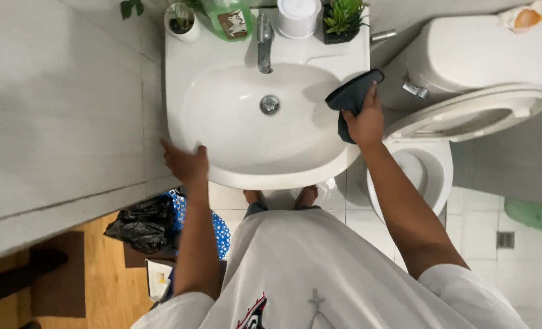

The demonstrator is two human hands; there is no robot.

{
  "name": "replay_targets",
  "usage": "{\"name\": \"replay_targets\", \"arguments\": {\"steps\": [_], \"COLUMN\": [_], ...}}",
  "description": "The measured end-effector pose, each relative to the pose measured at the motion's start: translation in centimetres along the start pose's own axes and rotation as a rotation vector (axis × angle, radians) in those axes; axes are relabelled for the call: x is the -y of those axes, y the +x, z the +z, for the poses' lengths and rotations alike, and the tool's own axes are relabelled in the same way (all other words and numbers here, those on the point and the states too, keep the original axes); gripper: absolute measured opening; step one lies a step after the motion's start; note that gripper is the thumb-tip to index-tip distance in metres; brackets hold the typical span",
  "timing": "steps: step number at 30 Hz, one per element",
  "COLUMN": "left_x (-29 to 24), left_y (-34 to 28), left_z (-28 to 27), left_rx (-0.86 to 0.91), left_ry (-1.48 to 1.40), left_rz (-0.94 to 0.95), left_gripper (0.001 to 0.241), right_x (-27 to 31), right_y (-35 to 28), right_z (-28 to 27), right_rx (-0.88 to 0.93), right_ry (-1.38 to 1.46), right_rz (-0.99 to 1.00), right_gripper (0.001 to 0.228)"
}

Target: The person wets a green and black cloth under the faucet, then uses it to wipe the sink basin, faucet, and surrounding countertop. They repeatedly wring out the cloth and continue wiping different sections of the sink area.

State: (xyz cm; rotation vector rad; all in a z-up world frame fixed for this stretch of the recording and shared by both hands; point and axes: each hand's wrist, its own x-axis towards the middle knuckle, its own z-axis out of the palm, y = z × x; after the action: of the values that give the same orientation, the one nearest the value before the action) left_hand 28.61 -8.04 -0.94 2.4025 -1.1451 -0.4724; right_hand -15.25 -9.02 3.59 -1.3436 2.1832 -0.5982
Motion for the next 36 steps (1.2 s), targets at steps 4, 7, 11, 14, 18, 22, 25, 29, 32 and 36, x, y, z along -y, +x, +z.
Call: {"name": "replay_targets", "arguments": {"steps": [4,7,11,14,18,22,25,29,32,36], "left_x": [-0.3,-2.3,-4.6,-7.6,-7.4,-8.0,-8.0,-7.7,-7.9,-7.4], "left_y": [6.5,10.6,10.4,10.1,11.1,10.8,11.0,10.6,10.6,10.8], "left_z": [-0.6,0.6,0.4,-2.6,-1.7,-3.4,-3.4,-3.1,-3.6,-3.2], "left_rx": [0.078,0.132,0.154,0.249,0.241,0.331,0.365,0.269,0.277,0.293], "left_ry": [0.168,0.197,0.080,-0.041,-0.014,-0.019,-0.038,0.024,0.020,0.019], "left_rz": [0.129,0.210,0.213,0.097,0.042,-0.018,-0.043,0.078,0.095,0.116], "left_gripper": [0.111,0.111,0.086,0.071,0.078,0.086,0.084,0.068,0.066,0.064], "right_x": [1.0,0.2,-0.1,2.1,5.0,7.7,8.9,8.1,9.4,10.3], "right_y": [-1.0,0.4,2.8,4.4,5.8,6.0,5.9,7.8,7.3,6.7], "right_z": [1.5,3.4,6.9,8.3,13.3,17.5,20.2,24.6,25.2,27.3], "right_rx": [-0.071,-0.116,-0.230,-0.227,-0.269,-0.252,-0.336,-0.514,-0.523,-0.557], "right_ry": [-0.269,-0.396,-0.563,-0.548,-0.542,-0.394,-0.239,-0.049,0.099,0.232], "right_rz": [-0.134,-0.133,-0.275,-0.415,-0.491,-0.507,-0.547,-0.530,-0.466,-0.353], "right_gripper": [0.071,0.069,0.079,0.083,0.080,0.079,0.077,0.085,0.082,0.088]}}
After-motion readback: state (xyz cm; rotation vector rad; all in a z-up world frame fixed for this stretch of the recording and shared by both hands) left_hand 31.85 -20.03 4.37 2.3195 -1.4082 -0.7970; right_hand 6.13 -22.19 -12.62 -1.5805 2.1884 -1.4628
